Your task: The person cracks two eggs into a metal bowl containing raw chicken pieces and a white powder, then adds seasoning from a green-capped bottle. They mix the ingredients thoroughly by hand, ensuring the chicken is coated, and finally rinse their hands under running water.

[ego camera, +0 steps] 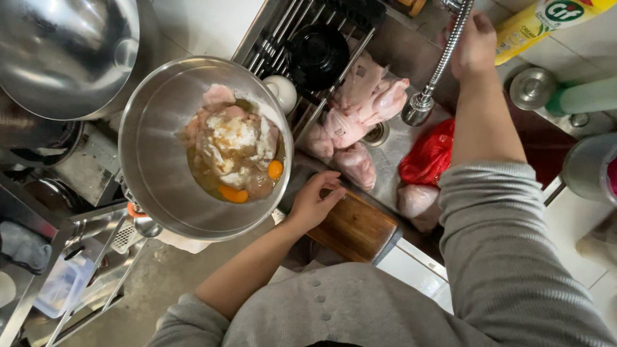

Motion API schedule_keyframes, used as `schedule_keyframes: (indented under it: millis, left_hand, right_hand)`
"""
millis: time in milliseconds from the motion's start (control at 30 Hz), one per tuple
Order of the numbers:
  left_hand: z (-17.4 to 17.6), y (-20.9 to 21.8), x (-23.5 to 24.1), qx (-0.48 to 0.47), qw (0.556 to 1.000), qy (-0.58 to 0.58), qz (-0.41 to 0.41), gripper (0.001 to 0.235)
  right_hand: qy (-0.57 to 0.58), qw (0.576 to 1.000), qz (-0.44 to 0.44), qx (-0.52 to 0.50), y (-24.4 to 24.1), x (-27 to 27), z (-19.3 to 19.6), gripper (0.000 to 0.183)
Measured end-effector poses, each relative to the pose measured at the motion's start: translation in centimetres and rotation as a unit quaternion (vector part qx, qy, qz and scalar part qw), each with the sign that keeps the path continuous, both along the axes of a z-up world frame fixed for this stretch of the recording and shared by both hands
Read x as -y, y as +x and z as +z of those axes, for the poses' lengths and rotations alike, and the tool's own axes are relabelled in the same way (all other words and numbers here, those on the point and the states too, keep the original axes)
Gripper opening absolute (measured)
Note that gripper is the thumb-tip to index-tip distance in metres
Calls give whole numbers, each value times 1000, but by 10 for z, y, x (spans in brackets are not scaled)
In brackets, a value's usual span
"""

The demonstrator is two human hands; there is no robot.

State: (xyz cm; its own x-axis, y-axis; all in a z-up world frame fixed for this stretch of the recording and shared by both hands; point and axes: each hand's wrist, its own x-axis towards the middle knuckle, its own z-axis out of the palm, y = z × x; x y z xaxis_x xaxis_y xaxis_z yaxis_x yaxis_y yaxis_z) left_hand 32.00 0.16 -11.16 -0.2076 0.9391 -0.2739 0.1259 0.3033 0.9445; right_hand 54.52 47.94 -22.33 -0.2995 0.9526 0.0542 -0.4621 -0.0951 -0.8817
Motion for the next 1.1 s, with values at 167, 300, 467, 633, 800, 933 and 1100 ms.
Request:
schedule_keyframes:
  millis: [167, 300, 467, 633, 800, 933, 1100]
  left_hand:
    - [-29, 17, -18, 104, 994, -2, 35, 38]
    - [-73, 39, -60, 104, 984, 20, 143, 34]
    - [-108, 68, -106, 332, 910, -52, 243, 47]
    - [-103, 115, -140, 301, 928, -148, 161, 59]
    - [-136, 132, -199, 454, 874, -137, 106, 42]
    - [-180, 127, -242, 465, 877, -83, 90, 27]
    - [-182, 128, -261, 101, 993, 20, 62, 25]
  right_hand:
    - [-225, 960, -7, 169, 11, 115, 4, 101]
    - [-367, 919, 140, 13, -20, 236, -29, 28]
    - [-174, 945, -89, 263, -52, 248, -50, 19]
    - [403, 775, -94, 477, -34, 228, -44, 36]
    - [188, 809, -11, 557, -7, 247, -46, 21]
    - [-30, 842, 84, 532, 16, 265, -30, 22]
    - [-97, 980, 19, 174, 54, 293, 3, 27]
